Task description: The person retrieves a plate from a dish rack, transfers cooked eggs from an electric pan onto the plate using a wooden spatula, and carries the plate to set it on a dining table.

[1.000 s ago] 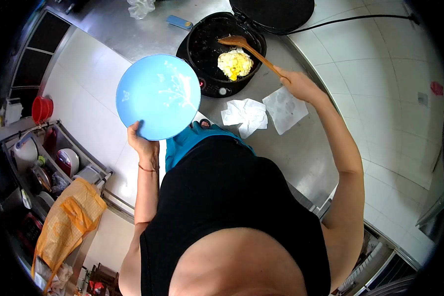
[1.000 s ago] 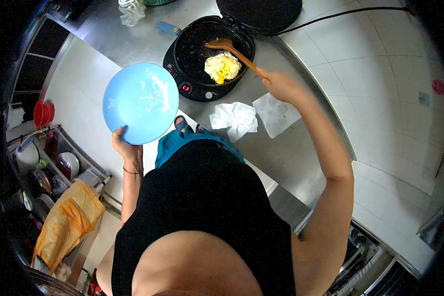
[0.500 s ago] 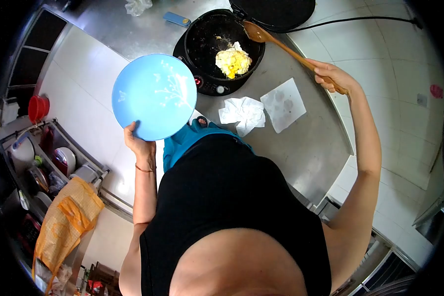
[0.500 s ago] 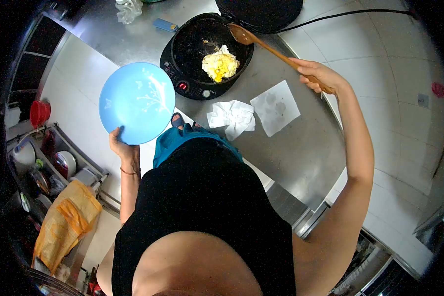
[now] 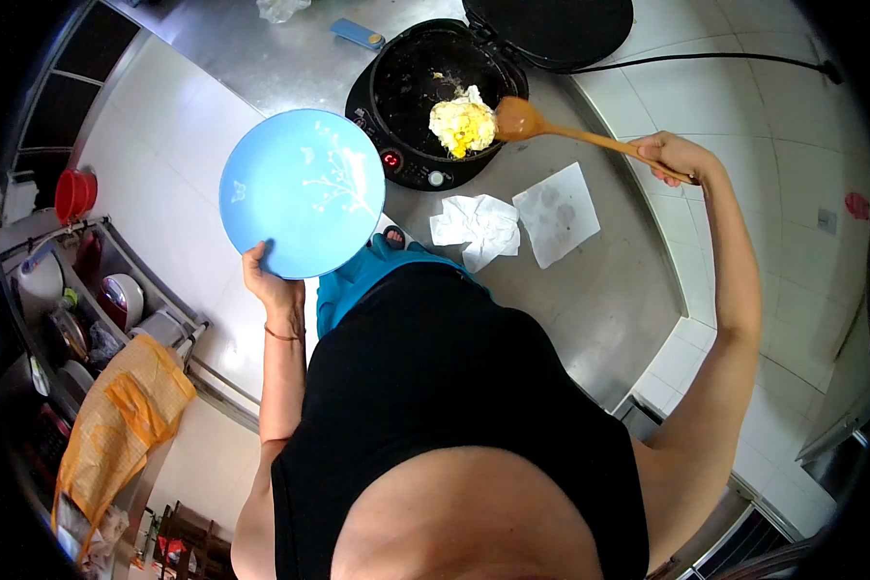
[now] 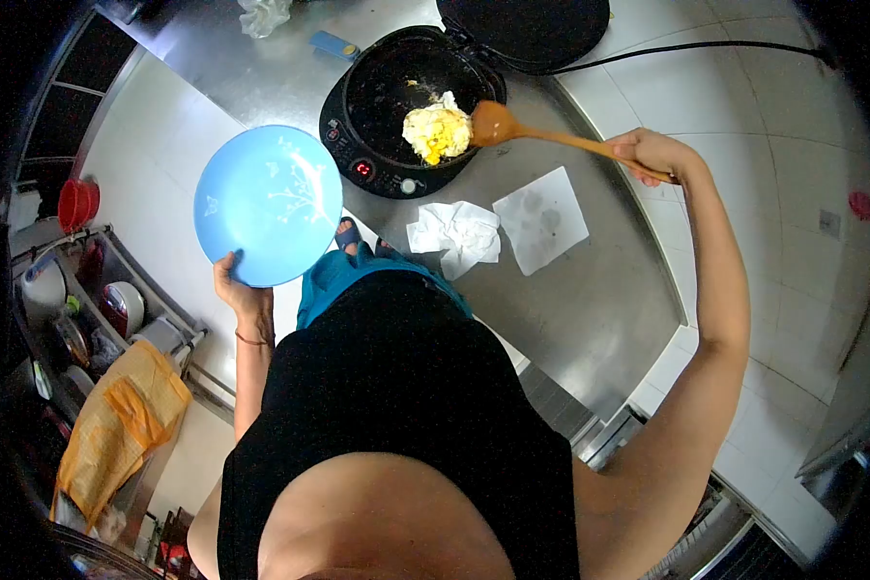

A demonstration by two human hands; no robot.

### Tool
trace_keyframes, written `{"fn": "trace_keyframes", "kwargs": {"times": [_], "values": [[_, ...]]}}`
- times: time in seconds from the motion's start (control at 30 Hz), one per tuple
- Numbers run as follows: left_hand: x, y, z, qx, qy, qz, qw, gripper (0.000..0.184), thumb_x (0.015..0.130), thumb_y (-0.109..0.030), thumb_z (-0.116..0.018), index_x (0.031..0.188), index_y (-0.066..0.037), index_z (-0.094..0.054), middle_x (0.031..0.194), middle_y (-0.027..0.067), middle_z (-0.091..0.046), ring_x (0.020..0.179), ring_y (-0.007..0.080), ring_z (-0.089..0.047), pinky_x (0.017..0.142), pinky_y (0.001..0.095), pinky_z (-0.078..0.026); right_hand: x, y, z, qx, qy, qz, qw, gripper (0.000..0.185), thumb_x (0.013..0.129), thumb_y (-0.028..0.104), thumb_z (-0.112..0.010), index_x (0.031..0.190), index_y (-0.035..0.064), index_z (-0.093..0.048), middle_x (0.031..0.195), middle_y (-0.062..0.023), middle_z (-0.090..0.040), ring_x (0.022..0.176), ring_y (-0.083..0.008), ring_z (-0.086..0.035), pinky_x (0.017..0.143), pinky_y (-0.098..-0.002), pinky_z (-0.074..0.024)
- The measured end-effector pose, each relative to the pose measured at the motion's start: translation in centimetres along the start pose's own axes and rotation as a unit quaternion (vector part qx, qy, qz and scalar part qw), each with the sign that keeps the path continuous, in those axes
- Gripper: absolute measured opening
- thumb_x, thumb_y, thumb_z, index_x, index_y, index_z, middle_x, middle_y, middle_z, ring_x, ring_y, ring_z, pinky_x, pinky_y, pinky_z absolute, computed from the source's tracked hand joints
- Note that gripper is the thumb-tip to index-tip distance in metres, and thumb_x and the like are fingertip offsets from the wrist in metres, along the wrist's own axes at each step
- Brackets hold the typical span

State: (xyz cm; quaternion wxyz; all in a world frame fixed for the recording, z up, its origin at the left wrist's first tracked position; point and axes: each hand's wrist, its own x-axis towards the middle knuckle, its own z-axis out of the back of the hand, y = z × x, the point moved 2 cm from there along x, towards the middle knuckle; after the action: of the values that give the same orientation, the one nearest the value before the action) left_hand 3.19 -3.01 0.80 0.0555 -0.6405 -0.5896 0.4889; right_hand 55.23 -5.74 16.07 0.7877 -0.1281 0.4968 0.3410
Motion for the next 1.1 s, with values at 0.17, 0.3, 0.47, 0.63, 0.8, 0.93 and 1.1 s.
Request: {"fn": "trace_keyframes", "kwargs": {"times": [0.17, 0.3, 0.47, 0.63, 0.8, 0.93, 1.1], "values": [[0.0, 0.0, -0.3, -0.011, -0.001, -0.001, 1.0, 0.019, 0.072, -0.016, -0.049, 0.085, -0.003, -0.053, 0.082, 0.0056, -0.054, 0.08, 0.0196, -0.052, 0.076, 0.0314, -0.042, 1.8, -2.0, -3.1, 0.103, 0.063, 0.037, 0.992, 0.034, 0.09, 0.026, -0.041, 0.118, 0.0087, -0.048, 0.055, 0.0003, -0.043, 0.04, -0.0064, -0.04, 0.034, -0.0203, -0.0369], [0.0, 0.0, -0.6, -0.007, -0.011, -0.006, 1.0, 0.018, 0.072, -0.016, -0.049, 0.085, -0.003, -0.053, 0.082, 0.0056, -0.054, 0.079, 0.0197, -0.052, 0.076, 0.0321, -0.043, 3.2, -0.4, -6.2, 0.144, 0.058, 0.082, 0.984, 0.035, 0.091, 0.026, -0.038, 0.12, 0.0077, -0.046, 0.055, 0.0013, -0.043, 0.039, -0.0067, -0.04, 0.034, -0.0209, -0.0361], [0.3, 0.0, -0.5, -0.002, -0.009, -0.014, 1.0, 0.02, 0.071, -0.017, -0.05, 0.086, -0.003, -0.052, 0.083, 0.0057, -0.053, 0.08, 0.0203, -0.052, 0.076, 0.0327, -0.043, 2.9, 2.1, -5.3, 0.14, 0.027, 0.087, 0.986, 0.035, 0.091, 0.024, -0.036, 0.12, 0.0061, -0.045, 0.051, 0.002, -0.041, 0.037, -0.0065, -0.039, 0.034, -0.0204, -0.0359], [0.2, 0.1, -0.3, 0.003, -0.006, -0.015, 1.0, 0.023, 0.071, -0.017, -0.05, 0.088, -0.003, -0.051, 0.084, 0.0061, -0.052, 0.082, 0.0213, -0.052, 0.078, 0.0335, -0.043, 1.1, 0.8, -1.9, 0.08, -0.005, 0.045, 0.996, 0.034, 0.091, 0.023, -0.037, 0.119, 0.008, -0.047, 0.05, 0.0023, -0.041, 0.036, -0.006, -0.038, 0.034, -0.02, -0.0357], [0.7, 0.3, 0.4, 0.0, 0.002, -0.013, 1.0, 0.023, 0.071, -0.018, -0.05, 0.088, -0.003, -0.051, 0.084, 0.0062, -0.052, 0.084, 0.0214, -0.051, 0.079, 0.0339, -0.042, 2.8, 0.7, -1.0, 0.003, -0.038, 0.044, 0.998, 0.029, 0.09, 0.024, -0.037, 0.109, 0.0102, -0.055, 0.049, 0.0022, -0.041, 0.035, -0.006, -0.036, 0.032, -0.0205, -0.032], [0.5, 0.2, 0.5, 0.024, -0.006, -0.006, 1.0, 0.034, 0.072, -0.019, -0.048, 0.1, -0.001, -0.048, 0.095, 0.0086, -0.051, 0.091, 0.022, -0.049, 0.083, 0.0346, -0.039, 3.2, 2.1, -2.0, -0.031, -0.07, 0.067, 0.995, 0.029, 0.09, 0.027, -0.037, 0.097, 0.009, -0.058, 0.048, 0.0012, -0.041, 0.035, -0.0068, -0.034, 0.032, -0.0217, -0.0296], [0.2, 0.2, 0.1, 0.016, -0.002, -0.009, 1.0, 0.034, 0.071, -0.02, -0.048, 0.099, -0.001, -0.048, 0.095, 0.0089, -0.05, 0.092, 0.0221, -0.049, 0.082, 0.0347, -0.041, 4.3, 1.5, -1.7, -0.066, -0.077, 0.1, 0.99, 0.029, 0.089, 0.028, -0.037, 0.086, 0.0063, -0.056, 0.046, 0.0, -0.04, 0.034, -0.0087, -0.035, 0.031, -0.0245, -0.0309]]}}
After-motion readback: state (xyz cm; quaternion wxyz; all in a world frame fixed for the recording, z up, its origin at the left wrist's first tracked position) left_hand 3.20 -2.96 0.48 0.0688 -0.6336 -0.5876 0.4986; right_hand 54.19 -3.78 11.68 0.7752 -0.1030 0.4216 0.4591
